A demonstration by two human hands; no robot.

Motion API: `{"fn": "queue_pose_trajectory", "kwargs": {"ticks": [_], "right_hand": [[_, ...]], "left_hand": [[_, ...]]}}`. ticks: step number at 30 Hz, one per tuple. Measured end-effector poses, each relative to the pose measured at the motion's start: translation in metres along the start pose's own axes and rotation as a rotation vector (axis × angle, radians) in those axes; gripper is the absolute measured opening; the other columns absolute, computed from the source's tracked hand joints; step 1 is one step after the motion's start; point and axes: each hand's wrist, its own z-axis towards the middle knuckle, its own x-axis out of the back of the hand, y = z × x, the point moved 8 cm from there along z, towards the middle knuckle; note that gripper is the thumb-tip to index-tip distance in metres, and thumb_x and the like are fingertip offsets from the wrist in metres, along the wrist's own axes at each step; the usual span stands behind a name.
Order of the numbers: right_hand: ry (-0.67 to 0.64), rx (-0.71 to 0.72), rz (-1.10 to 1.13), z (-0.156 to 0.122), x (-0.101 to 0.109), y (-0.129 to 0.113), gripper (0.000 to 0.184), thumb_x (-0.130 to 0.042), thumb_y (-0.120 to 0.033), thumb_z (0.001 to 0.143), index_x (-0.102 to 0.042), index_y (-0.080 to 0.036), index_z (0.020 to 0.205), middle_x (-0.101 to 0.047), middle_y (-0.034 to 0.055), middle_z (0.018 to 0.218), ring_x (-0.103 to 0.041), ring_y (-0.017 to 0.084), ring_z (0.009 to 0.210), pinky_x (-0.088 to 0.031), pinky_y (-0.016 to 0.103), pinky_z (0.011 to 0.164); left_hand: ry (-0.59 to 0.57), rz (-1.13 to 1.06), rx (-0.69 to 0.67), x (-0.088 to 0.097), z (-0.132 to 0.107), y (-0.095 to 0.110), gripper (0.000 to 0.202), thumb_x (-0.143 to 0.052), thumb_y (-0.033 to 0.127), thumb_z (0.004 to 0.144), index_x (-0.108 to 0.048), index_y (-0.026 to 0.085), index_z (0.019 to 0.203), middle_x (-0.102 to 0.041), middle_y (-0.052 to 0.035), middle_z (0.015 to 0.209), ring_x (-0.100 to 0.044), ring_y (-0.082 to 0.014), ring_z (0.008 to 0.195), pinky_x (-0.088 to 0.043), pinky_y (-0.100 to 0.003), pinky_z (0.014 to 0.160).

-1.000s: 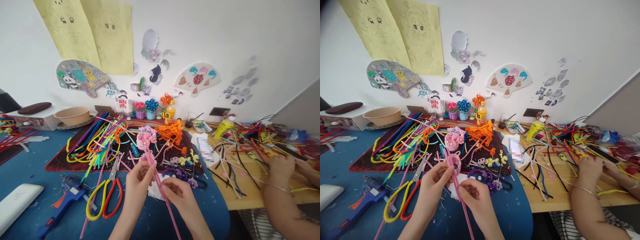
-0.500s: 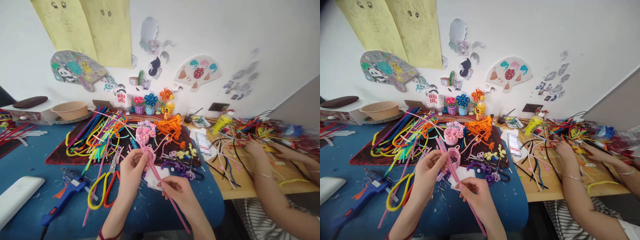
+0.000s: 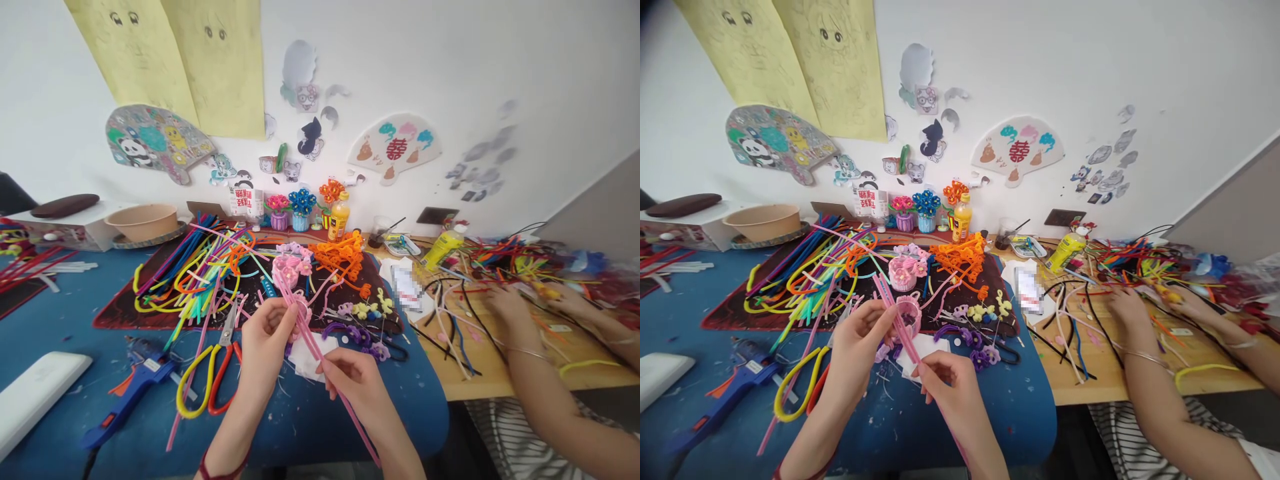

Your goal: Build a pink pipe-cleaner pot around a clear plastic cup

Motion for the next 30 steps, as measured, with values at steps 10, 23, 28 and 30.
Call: {"fn": "queue_pose_trajectory", "kwargs": {"ticks": [10, 23, 28, 30], "right_hand": [[0.051, 0.034, 0.017, 0.004, 0.009, 0.003, 0.04, -0.073, -0.053, 0.078, -0.071, -0.015, 0.065, -0.058, -0.0004, 0.053, -0.053, 0.011, 0.045, -0.042, 0.023, 0.049], [0.037, 0.022, 0.042, 0.011, -0.006, 0.019, 0.048, -0.067, -0.062, 0.082, -0.073, -0.014, 0.076, -0.046, -0.0051, 0.049, -0.041, 0.007, 0.036, -0.032, 0.022, 0.041], [0.052, 0.035, 0.024, 0.012, -0.015, 0.017, 0.046, -0.066, -0.06, 0.084, -0.073, -0.016, 0.075, -0.044, -0.0033, 0.057, -0.03, 0.007, 0.047, -0.02, 0.024, 0.044], [0.066, 0.037, 0.015, 0.013, -0.015, 0.016, 0.045, -0.067, -0.059, 0.083, -0.074, -0.016, 0.075, -0.045, -0.0021, 0.059, -0.03, 0.009, 0.052, -0.02, 0.024, 0.046]], "left_hand": [[0.049, 0.383, -0.095, 0.017, 0.009, -0.002, 0.039, -0.051, 0.055, 0.086, -0.06, 0.018, 0.086, -0.063, -0.0012, 0.065, -0.061, -0.0169, 0.057, -0.05, -0.027, 0.052], [0.086, 1.553, 0.02, 0.102, -0.041, -0.033, 0.04, -0.036, 0.025, 0.089, -0.067, 0.001, 0.097, -0.066, -0.025, 0.089, -0.063, -0.0411, 0.09, -0.049, -0.05, 0.081], [0.065, 1.649, 0.208, 0.104, -0.039, -0.04, 0.031, -0.034, 0.015, 0.091, -0.063, 0.005, 0.095, -0.069, -0.0203, 0.087, -0.072, -0.0339, 0.083, -0.051, -0.038, 0.068], [0.069, 1.659, 0.27, 0.107, -0.037, -0.034, 0.028, -0.037, 0.017, 0.092, -0.063, 0.007, 0.094, -0.07, -0.0208, 0.091, -0.074, -0.0341, 0.079, -0.05, -0.037, 0.063]]}}
